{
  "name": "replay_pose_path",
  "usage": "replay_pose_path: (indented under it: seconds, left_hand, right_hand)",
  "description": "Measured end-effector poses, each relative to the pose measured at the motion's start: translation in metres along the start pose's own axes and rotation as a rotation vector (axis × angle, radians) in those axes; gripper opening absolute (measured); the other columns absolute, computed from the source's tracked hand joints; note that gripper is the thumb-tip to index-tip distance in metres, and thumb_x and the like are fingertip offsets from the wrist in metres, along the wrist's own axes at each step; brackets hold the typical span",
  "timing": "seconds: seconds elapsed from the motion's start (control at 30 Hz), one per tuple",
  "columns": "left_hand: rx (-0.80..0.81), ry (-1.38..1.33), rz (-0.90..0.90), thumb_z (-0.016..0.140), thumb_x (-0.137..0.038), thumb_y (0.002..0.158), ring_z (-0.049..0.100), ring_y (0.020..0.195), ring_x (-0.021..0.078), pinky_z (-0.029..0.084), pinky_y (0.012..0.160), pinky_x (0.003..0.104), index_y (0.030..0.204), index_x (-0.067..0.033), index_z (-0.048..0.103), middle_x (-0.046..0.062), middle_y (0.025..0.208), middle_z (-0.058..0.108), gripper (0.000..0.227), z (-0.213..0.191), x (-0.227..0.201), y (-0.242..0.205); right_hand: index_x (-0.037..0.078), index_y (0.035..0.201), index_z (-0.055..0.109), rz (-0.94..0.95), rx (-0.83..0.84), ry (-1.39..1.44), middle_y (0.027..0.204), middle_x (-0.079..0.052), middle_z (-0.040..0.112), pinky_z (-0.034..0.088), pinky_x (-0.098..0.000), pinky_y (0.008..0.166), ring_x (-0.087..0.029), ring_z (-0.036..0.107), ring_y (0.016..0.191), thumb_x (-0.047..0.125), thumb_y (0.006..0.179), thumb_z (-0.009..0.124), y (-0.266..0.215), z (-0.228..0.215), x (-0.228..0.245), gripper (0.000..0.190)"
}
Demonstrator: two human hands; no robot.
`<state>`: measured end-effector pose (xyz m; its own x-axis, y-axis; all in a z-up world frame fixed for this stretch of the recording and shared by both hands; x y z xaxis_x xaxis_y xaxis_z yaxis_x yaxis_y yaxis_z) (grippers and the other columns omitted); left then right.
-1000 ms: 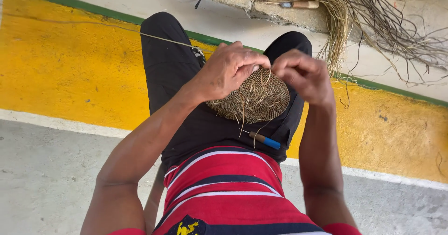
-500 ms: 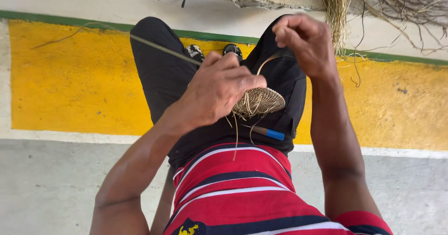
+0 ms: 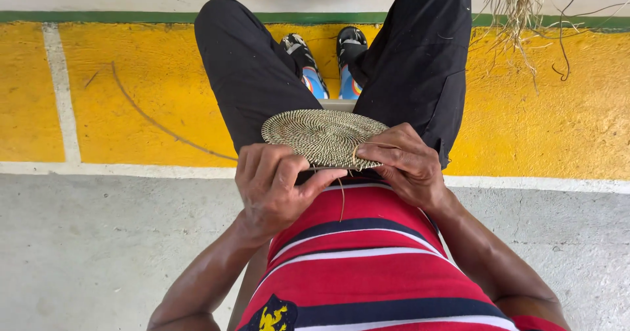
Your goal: Weaving a small circular object using dried straw or grass.
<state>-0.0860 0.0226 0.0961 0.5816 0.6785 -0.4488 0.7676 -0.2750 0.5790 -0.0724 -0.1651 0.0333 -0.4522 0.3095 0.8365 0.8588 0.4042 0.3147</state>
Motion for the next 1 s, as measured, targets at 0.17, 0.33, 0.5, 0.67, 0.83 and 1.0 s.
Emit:
replay_pose_path:
  seconds: [0.17,0.33,0.5,0.67,0.83,1.0]
  left_hand:
    - [0.034,-0.108,0.001,0.097,-0.037,0.079,0.048,0.073,0.0146,0.039,0.062,0.032,0.087,-0.0143,0.051,-0.002,0.081,0.047,0.052,0.019,0.005,-0.01]
    - [0.009,-0.084,0.031,0.093,-0.032,0.078,0.057,0.082,0.0163,0.047,0.07,0.032,0.102,-0.0125,0.06,0.0,0.09,0.055,0.045,0.011,-0.008,0.009]
    - [0.027,-0.098,0.03,0.094,-0.032,0.082,0.056,0.08,0.015,0.046,0.067,0.031,0.099,-0.0122,0.058,-0.001,0.088,0.054,0.044,0.015,-0.006,0.006]
    - [0.098,-0.163,-0.044,0.095,-0.025,0.088,0.055,0.078,0.0142,0.043,0.062,0.029,0.097,-0.0108,0.057,0.0,0.086,0.054,0.042,0.029,-0.006,-0.011]
    - [0.064,-0.028,0.065,0.087,-0.029,0.088,0.056,0.095,0.021,0.047,0.08,0.037,0.113,-0.0095,0.067,0.006,0.1,0.061,0.037,0.008,-0.017,0.033]
    - [0.213,-0.126,0.005,0.08,-0.021,0.094,0.055,0.095,0.0173,0.04,0.085,0.037,0.106,-0.0153,0.072,-0.005,0.101,0.064,0.015,0.028,-0.005,0.053]
  right_hand:
    - [0.013,0.117,0.074,0.036,-0.021,0.024,0.114,-0.002,0.074,0.053,-0.0338,0.093,-0.019,0.066,0.107,0.01,0.09,0.076,0.002,-0.007,-0.004,0.027]
    - [0.012,0.116,0.075,0.07,0.002,0.042,0.113,-0.003,0.074,0.054,-0.035,0.093,-0.018,0.067,0.106,0.011,0.091,0.077,0.006,-0.012,0.0,0.025]
    - [0.008,0.11,0.075,-0.002,-0.071,-0.173,0.106,-0.008,0.073,0.056,-0.0366,0.082,-0.022,0.069,0.098,0.019,0.085,0.085,0.015,-0.016,0.024,0.029]
    - [0.006,0.104,0.075,-0.051,-0.139,-0.292,0.1,-0.007,0.073,0.055,-0.0387,0.079,-0.022,0.071,0.09,0.015,0.084,0.086,0.014,-0.02,0.028,0.025]
    - [0.006,0.105,0.075,-0.085,-0.104,-0.203,0.101,-0.007,0.073,0.057,-0.036,0.079,-0.021,0.072,0.092,0.017,0.087,0.084,0.019,-0.034,0.021,0.023]
    - [0.002,0.11,0.073,0.0,0.081,-0.037,0.103,-0.009,0.072,0.056,-0.0347,0.081,-0.022,0.07,0.096,0.029,0.092,0.074,0.041,-0.038,0.001,0.033]
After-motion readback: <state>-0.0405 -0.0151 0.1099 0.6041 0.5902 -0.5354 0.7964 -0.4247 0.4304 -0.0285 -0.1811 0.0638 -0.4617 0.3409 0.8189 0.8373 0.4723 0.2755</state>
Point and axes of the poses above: each hand's wrist, its own y-axis towards the middle knuckle, its own z-axis out of the palm, x = y × z, the point moved 10 cm from there along y, towards the middle knuckle
